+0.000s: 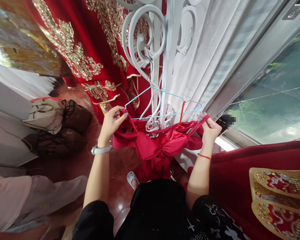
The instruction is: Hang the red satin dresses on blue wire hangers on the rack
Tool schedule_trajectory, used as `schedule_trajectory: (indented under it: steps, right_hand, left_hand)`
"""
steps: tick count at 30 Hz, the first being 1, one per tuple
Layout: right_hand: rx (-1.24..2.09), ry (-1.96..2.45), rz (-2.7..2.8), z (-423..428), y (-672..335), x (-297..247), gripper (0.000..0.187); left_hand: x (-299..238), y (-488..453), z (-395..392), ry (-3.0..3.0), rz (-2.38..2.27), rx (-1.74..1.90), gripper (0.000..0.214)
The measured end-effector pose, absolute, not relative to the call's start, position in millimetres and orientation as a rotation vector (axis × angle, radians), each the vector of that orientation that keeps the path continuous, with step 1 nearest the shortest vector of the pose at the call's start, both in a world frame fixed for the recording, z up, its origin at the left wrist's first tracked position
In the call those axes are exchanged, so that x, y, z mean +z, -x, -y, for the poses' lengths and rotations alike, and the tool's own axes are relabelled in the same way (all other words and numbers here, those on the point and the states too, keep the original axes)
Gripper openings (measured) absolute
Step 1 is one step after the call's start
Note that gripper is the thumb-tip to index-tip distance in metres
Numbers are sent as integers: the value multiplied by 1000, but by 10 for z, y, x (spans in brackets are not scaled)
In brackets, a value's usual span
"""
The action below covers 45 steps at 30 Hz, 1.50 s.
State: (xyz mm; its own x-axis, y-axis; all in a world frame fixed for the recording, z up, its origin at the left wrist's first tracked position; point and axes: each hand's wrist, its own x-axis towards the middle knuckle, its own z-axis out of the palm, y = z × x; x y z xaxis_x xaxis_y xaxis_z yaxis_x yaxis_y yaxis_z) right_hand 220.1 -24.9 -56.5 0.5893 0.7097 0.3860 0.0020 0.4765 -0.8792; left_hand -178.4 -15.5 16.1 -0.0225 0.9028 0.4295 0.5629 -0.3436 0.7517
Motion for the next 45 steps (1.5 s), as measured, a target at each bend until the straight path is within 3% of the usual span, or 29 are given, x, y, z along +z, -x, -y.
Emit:
schedule_trajectory:
  steps: [9, 14, 19, 22, 30, 35, 37, 40, 45]
  right_hand:
    - [468, 1094, 1453, -129, -2136, 313, 18]
    - [393, 1148, 1803, -252, -2049, 416, 7]
    - [118, 1138, 1765, -145, -1909, 297, 45]
    - [-17, 1084, 1639, 41, -1473, 268, 49]
    - [570, 927, 2123, 15, 5, 30, 37]
    - [680, 1044, 2041, -98, 162, -95, 19]
    - [681, 1064, 1993, -80, 165, -106, 13]
    - [681, 1100, 1933, -28, 187, -109, 7]
    - [714, 1090, 1883, 22, 188, -116, 8]
  left_hand:
    - [138, 1819, 175, -1918, -1491, 1325, 30]
    - [69, 1764, 244, -1925, -1541, 1384, 27]
    - [38, 1752, 303, -1978, -1601, 1408, 25]
    - [23, 1744, 314, -2036, -1631, 1416, 28]
    - [-156, 1803, 437, -2133, -1464, 1428, 57]
    - [-572, 2058, 707, -1822, -1530, 1819, 77]
    - [-759, 2125, 741, -1649, -1452, 1761, 86]
    - [-933, 2126, 698, -1474, -1371, 1617, 68]
    - [-922, 2029, 595, -1379, -1496, 1847, 43]
